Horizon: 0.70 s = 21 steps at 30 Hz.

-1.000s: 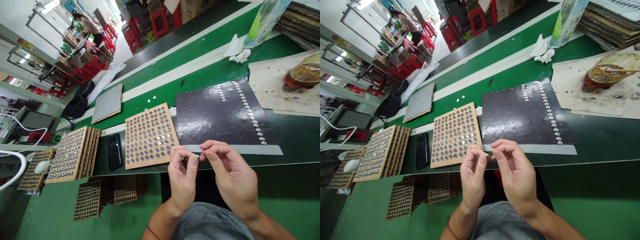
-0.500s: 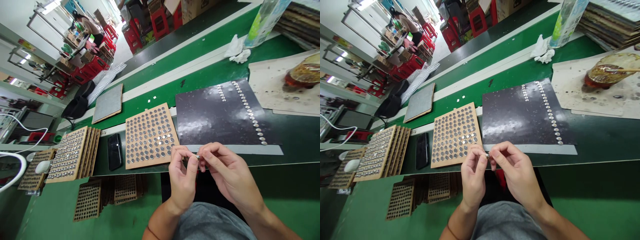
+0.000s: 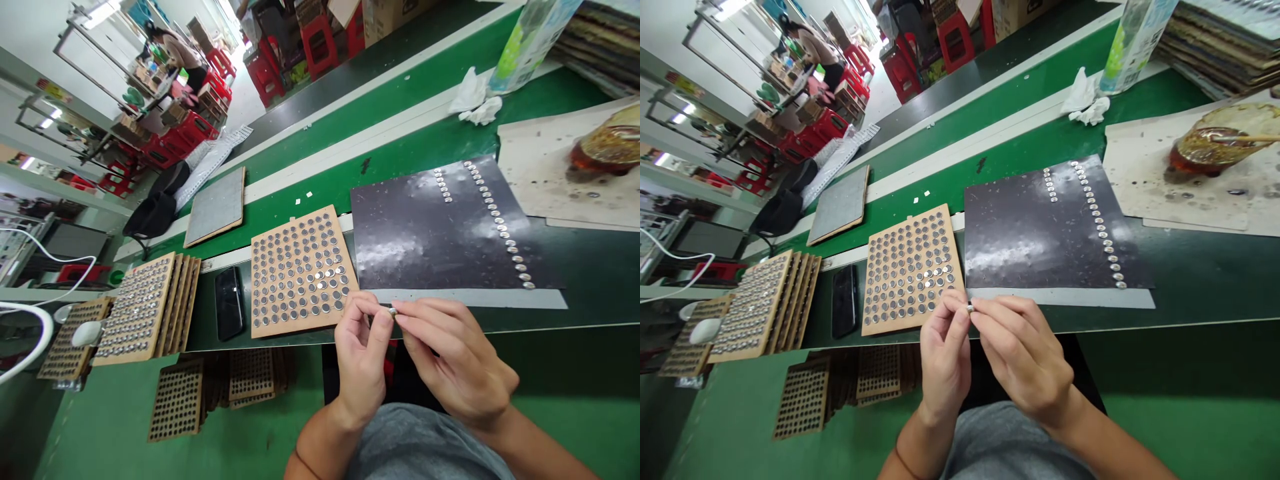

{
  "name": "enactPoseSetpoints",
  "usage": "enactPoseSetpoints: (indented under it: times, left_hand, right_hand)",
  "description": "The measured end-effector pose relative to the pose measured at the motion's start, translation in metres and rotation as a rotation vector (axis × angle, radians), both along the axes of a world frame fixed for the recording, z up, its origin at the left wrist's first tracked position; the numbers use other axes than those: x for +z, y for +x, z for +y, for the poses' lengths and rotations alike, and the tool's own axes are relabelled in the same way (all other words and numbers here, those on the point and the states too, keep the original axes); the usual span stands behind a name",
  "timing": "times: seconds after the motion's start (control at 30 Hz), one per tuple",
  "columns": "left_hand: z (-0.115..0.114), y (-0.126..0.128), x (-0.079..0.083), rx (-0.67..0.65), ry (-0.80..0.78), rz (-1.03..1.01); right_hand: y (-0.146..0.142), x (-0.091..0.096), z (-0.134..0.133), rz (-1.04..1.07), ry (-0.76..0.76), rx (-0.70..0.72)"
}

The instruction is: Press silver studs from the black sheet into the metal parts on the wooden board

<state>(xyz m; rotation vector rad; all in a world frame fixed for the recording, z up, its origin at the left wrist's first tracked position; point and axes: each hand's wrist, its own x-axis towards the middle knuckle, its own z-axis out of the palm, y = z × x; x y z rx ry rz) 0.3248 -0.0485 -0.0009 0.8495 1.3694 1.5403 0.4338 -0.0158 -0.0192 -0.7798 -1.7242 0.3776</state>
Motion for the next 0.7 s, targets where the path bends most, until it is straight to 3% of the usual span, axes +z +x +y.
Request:
enactPoseSetpoints:
  times: [0.37,0.7]
  left_hand:
    - [-0.0002,-0.0005,0.0008,0.009,0.004,0.028]
    - [0.0001,-0.0002,-0.0022,-0.034,-0.009,-0.089]
  right_hand:
    - [0.0074,-0.0105,-0.0002,-0.068,0.051,0.028]
    - [0.0020,-0.0026,0.0044,-0.098,0.129,-0.019]
